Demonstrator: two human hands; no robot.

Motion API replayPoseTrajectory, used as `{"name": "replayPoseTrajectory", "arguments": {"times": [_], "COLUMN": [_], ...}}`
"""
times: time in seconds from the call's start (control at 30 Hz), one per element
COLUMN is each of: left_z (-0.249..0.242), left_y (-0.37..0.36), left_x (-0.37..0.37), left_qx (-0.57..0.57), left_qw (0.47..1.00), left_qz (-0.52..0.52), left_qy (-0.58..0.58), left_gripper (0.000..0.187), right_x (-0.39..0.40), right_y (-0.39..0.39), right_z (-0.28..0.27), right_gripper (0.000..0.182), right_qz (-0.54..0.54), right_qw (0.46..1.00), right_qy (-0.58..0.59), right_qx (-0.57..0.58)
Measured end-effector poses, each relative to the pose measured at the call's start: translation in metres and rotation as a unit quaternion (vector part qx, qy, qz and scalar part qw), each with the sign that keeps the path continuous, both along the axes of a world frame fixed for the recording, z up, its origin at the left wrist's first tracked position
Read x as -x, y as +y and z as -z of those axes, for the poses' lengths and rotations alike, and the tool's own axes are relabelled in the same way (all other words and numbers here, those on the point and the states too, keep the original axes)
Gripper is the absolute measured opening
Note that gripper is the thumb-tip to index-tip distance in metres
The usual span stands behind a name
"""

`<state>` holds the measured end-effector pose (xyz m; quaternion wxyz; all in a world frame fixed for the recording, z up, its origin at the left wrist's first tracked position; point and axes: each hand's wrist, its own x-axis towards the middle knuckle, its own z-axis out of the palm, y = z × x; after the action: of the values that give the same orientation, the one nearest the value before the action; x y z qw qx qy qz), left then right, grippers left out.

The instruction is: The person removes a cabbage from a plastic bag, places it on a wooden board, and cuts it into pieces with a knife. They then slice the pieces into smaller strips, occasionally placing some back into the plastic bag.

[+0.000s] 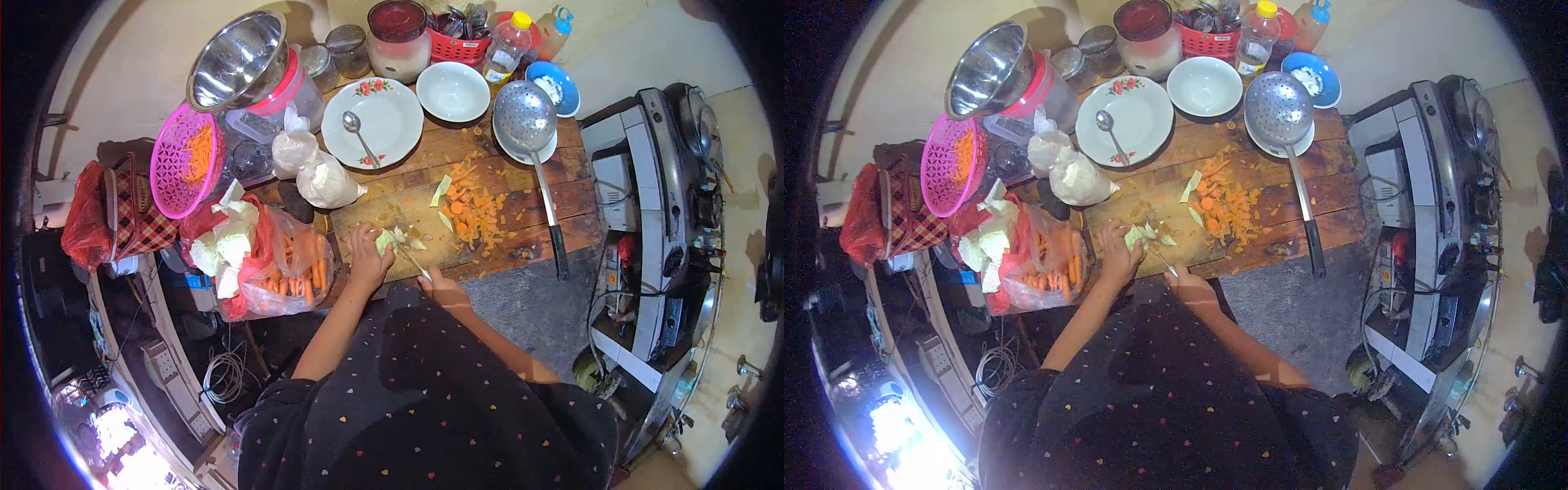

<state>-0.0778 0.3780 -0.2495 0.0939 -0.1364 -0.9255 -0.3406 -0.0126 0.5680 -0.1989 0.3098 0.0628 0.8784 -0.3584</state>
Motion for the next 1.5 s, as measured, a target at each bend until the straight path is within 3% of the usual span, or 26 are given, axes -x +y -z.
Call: {"name": "replayPoseTrajectory", "arguments": {"times": [0.2, 0.3, 0.4, 0.6, 0.8, 1.0, 1.2, 1.4, 1.5], "left_z": [0.006, 0.006, 0.006, 0.005, 0.002, -0.002, 0.001, 0.009, 0.002], "left_y": [-0.003, -0.003, -0.003, -0.007, -0.015, -0.009, -0.009, -0.01, -0.008], "left_x": [0.0, -0.001, 0.0, 0.001, 0.01, 0.004, 0.004, 0.004, 0.004], "left_qx": [-0.001, 0.002, 0.004, -0.001, -0.008, 0.024, 0.019, 0.021, 0.015], "left_qw": [1.0, 1.0, 1.0, 0.999, 0.993, 0.997, 0.997, 0.997, 0.997], "left_qz": [0.007, 0.009, 0.012, 0.037, 0.111, 0.066, 0.067, 0.073, 0.075], "left_qy": [-0.004, -0.007, -0.009, -0.009, -0.032, -0.017, -0.03, -0.009, -0.011], "left_gripper": [0.047, 0.047, 0.047, 0.047, 0.046, 0.048, 0.049, 0.05, 0.05], "right_x": [0.003, 0.009, 0.026, 0.01, -0.014, 0.005, 0.005, 0.016, 0.022], "right_y": [-0.003, -0.012, -0.028, -0.014, 0.006, -0.009, -0.004, -0.018, -0.024], "right_z": [-0.011, 0.004, 0.027, 0.036, 0.023, -0.001, -0.023, 0.002, 0.028], "right_gripper": [0.039, 0.036, 0.034, 0.034, 0.035, 0.036, 0.038, 0.037, 0.036], "right_qz": [-0.01, -0.035, 0.006, -0.003, 0.049, 0.025, 0.014, 0.004, 0.003], "right_qw": [1.0, 0.999, 0.998, 0.998, 0.997, 0.999, 1.0, 0.998, 1.0], "right_qy": [-0.009, 0.009, 0.051, -0.044, 0.056, -0.036, -0.024, -0.059, -0.012], "right_qx": [-0.017, -0.022, 0.019, -0.037, -0.01, 0.006, 0.014, -0.008, -0.003]}}
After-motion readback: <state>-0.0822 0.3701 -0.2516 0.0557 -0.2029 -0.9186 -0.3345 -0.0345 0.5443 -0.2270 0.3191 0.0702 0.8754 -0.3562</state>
